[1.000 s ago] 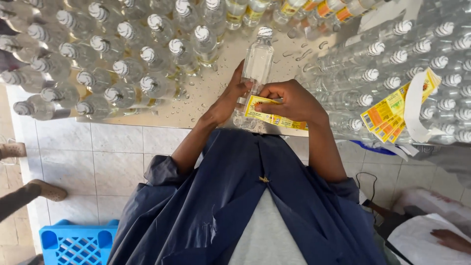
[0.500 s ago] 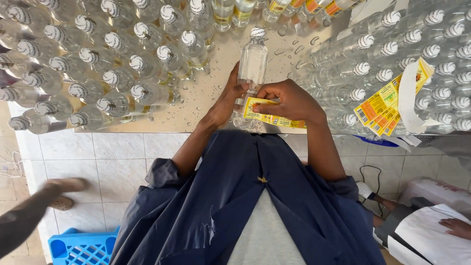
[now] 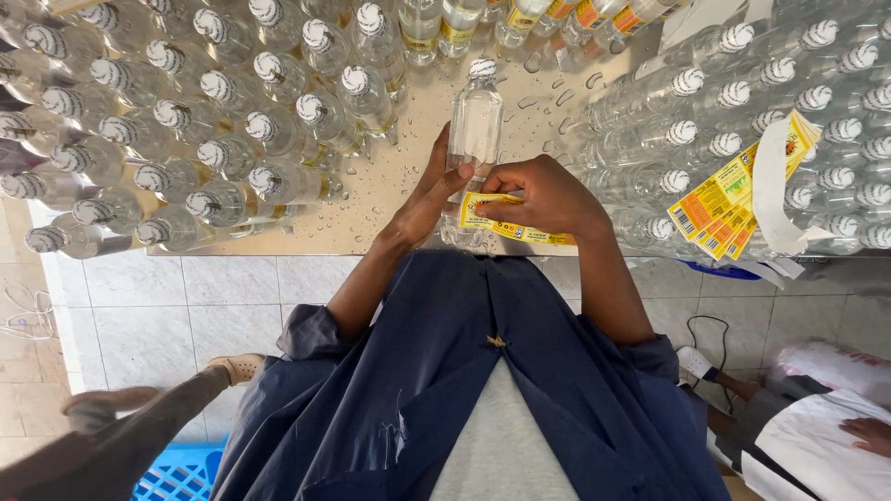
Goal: Manually peeling adhesive labels from a sheet and applying them to clear plastic bottles on a production table.
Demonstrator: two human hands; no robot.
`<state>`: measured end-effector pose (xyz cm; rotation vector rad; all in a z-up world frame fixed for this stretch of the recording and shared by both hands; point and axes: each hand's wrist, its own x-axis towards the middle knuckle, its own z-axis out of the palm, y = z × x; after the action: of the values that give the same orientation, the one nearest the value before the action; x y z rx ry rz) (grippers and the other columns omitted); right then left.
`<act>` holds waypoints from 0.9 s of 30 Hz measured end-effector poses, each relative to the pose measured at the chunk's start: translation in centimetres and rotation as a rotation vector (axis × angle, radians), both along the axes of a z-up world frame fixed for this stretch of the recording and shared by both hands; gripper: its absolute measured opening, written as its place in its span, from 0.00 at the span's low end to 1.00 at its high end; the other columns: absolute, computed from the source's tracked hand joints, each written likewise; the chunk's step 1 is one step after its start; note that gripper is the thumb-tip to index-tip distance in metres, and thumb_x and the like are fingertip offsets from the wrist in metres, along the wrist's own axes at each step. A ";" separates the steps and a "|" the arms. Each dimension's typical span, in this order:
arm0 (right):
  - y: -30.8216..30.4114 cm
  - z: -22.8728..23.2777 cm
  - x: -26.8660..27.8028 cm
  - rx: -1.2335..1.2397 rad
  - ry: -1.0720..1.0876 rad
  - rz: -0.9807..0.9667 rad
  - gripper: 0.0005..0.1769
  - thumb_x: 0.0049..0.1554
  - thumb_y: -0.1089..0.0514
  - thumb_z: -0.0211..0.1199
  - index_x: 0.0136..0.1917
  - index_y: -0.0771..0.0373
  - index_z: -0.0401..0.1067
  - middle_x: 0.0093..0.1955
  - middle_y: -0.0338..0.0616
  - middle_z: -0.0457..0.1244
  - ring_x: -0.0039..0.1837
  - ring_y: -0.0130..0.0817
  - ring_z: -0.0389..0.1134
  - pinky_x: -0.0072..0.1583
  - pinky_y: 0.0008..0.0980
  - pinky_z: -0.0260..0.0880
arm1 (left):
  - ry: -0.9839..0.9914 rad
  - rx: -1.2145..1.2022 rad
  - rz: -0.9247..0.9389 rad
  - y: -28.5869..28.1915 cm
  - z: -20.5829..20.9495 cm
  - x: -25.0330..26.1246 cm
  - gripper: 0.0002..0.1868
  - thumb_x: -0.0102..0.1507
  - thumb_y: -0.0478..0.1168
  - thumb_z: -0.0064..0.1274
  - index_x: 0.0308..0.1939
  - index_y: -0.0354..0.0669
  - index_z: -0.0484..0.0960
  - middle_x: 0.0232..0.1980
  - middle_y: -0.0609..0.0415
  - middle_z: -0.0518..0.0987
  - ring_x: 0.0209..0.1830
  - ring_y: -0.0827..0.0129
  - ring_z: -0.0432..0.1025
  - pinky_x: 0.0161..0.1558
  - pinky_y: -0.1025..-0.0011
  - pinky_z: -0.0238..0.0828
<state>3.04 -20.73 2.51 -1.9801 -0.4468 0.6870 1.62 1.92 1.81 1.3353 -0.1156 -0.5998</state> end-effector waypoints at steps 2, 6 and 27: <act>0.2 0.4 -0.1 -0.036 -0.013 -0.008 0.15 0.58 0.46 0.79 0.51 0.54 0.80 0.42 0.37 0.77 0.51 0.39 0.78 0.59 0.44 0.73 | 0.001 -0.017 0.004 -0.1 -0.9 0.2 0.65 0.68 0.77 0.46 0.89 0.41 0.28 0.86 0.12 0.35 0.82 0.07 0.44 0.61 0.10 0.52; 0.5 0.8 -0.2 -0.120 -0.058 -0.006 0.16 0.56 0.42 0.80 0.50 0.51 0.79 0.42 0.33 0.77 0.51 0.42 0.78 0.57 0.44 0.73 | 0.001 -0.018 0.003 -0.2 0.2 0.0 0.64 0.69 0.77 0.44 0.88 0.40 0.27 0.86 0.12 0.33 0.82 0.06 0.41 0.62 0.08 0.48; 3.6 -0.8 -2.4 -0.360 -0.686 -0.201 0.40 0.58 0.22 0.74 0.55 0.60 0.71 0.44 0.48 0.68 0.57 0.57 0.74 0.60 0.62 0.73 | 0.051 0.098 0.207 -2.2 6.5 -0.4 0.56 0.70 0.78 0.14 0.88 0.41 0.35 0.88 0.17 0.38 0.85 0.14 0.39 0.75 0.15 0.39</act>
<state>0.65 -17.13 1.75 -2.5469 -0.5403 -0.0716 1.22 -0.29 8.31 1.4051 0.0940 -0.4684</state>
